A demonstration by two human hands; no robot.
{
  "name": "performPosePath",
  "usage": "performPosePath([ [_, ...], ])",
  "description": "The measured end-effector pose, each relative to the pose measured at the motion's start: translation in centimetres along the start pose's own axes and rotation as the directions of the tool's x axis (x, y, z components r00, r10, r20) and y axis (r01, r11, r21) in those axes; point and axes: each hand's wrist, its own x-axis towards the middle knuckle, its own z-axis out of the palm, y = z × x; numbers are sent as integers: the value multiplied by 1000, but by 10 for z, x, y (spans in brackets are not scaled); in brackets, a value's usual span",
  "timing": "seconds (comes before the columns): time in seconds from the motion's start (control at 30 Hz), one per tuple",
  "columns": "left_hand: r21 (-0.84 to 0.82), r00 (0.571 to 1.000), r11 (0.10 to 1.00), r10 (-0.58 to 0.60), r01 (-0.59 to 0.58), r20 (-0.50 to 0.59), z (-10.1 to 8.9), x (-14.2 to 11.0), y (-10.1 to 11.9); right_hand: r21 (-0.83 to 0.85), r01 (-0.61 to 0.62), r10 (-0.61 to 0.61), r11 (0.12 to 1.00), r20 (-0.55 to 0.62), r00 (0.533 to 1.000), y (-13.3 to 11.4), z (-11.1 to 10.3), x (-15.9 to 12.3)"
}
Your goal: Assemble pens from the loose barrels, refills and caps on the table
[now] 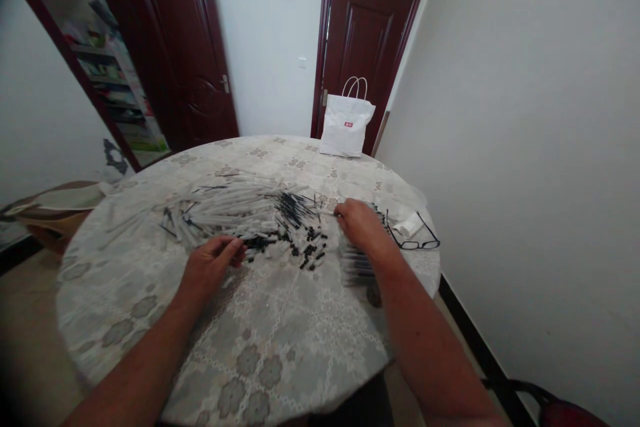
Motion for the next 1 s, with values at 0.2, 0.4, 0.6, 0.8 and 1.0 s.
performPosePath([
  [0.2, 288, 991, 949, 137, -127, -13, -1, 2, -15, -233, -203, 235, 951, 117, 965, 62, 12, -1],
  [0.4, 377, 983, 914, 178, -149, -44, -2, 1, -13, -241, -183, 224, 953, 158, 962, 63, 25, 2],
  [0.6, 381, 977, 913, 193, -146, -88, 0, 2, -20, -168, -147, 161, 975, 74, 984, 32, 27, 10],
  [0.8, 289, 977, 946, 185, -149, -104, 4, 1, -20, -65, 59, -51, 996, 125, 991, -56, 45, 22],
  [1.0, 308, 959, 935, 232, -174, -163, 2, -3, -16, -89, 62, -47, 994, 167, 985, -109, 75, 29],
])
